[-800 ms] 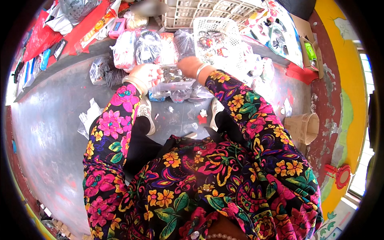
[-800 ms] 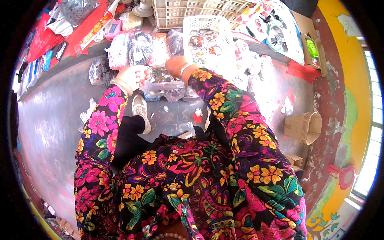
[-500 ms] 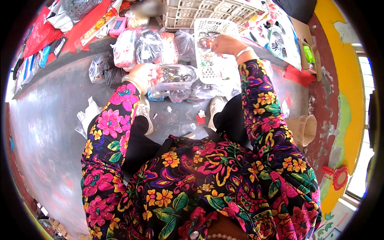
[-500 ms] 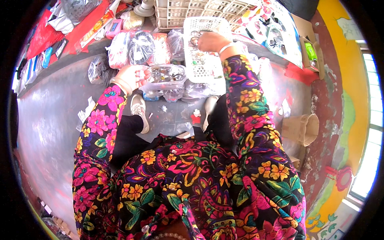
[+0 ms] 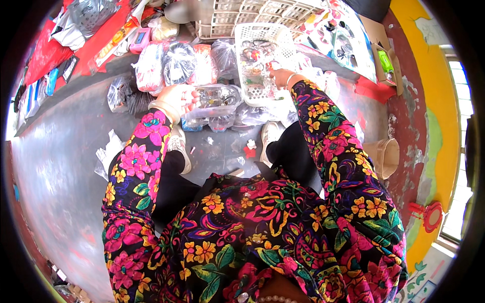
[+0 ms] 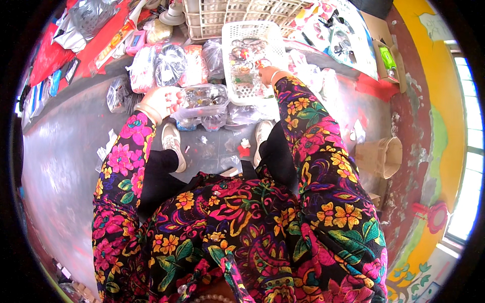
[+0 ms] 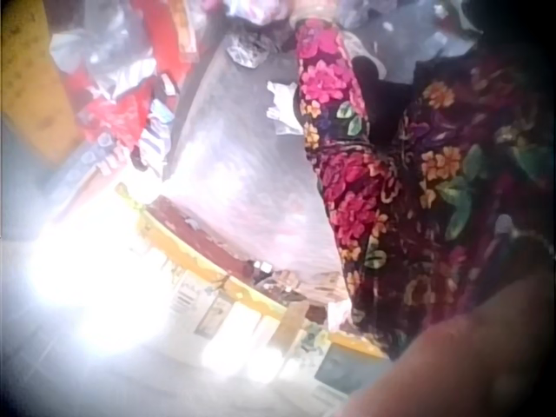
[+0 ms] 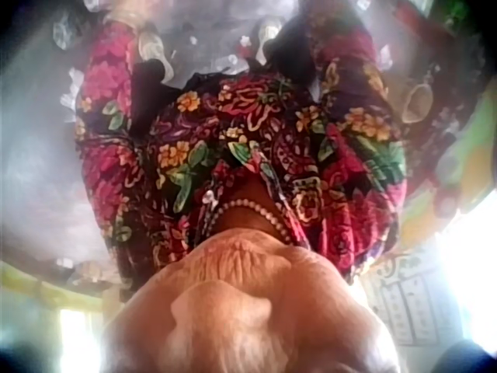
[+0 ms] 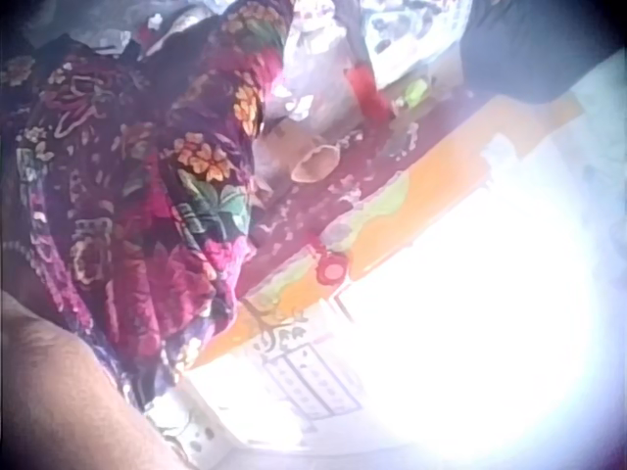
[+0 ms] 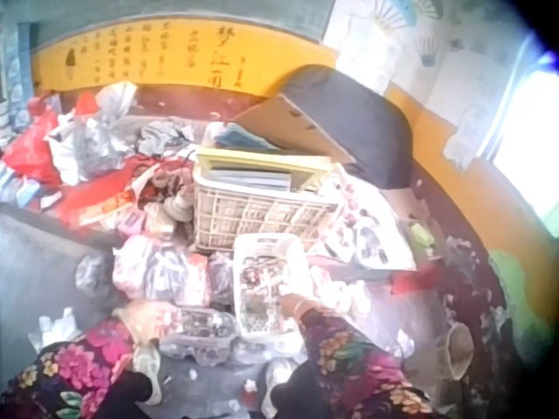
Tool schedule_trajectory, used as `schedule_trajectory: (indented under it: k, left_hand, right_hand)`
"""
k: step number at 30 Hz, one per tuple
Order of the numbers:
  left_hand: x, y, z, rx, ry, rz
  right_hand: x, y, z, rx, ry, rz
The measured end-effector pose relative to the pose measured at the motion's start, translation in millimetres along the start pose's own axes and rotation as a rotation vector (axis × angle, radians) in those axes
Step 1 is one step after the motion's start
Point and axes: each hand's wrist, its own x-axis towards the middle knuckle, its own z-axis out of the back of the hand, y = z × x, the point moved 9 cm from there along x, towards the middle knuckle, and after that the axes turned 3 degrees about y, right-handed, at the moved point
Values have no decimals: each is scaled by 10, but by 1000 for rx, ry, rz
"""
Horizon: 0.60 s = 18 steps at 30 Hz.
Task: The person sits on the floor and sorts small items from a white plastic basket into clear plastic bags. They pick up items one by one, place them into the bags, and occasionally tie the bags closed before setting them aside.
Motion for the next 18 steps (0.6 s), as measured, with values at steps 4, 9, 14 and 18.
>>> schedule_trajectory:
  k: [4,9,14,18]
  left_hand:
    - [-25,-12,-25,15,-43,14]
    - [-41,-18,-53,19,-32,21]
    - [-41,-4,-49,9,-37,24]
    - [-36,-19,-41,3,-38,13]
  right_hand:
    - [52,-33,-310,87,283,1]
    - [225,-80,-30,-353,-3,-171]
    - [198,-8,-173,-147,42,-249]
    - [288,85,-300,-422,81,-267]
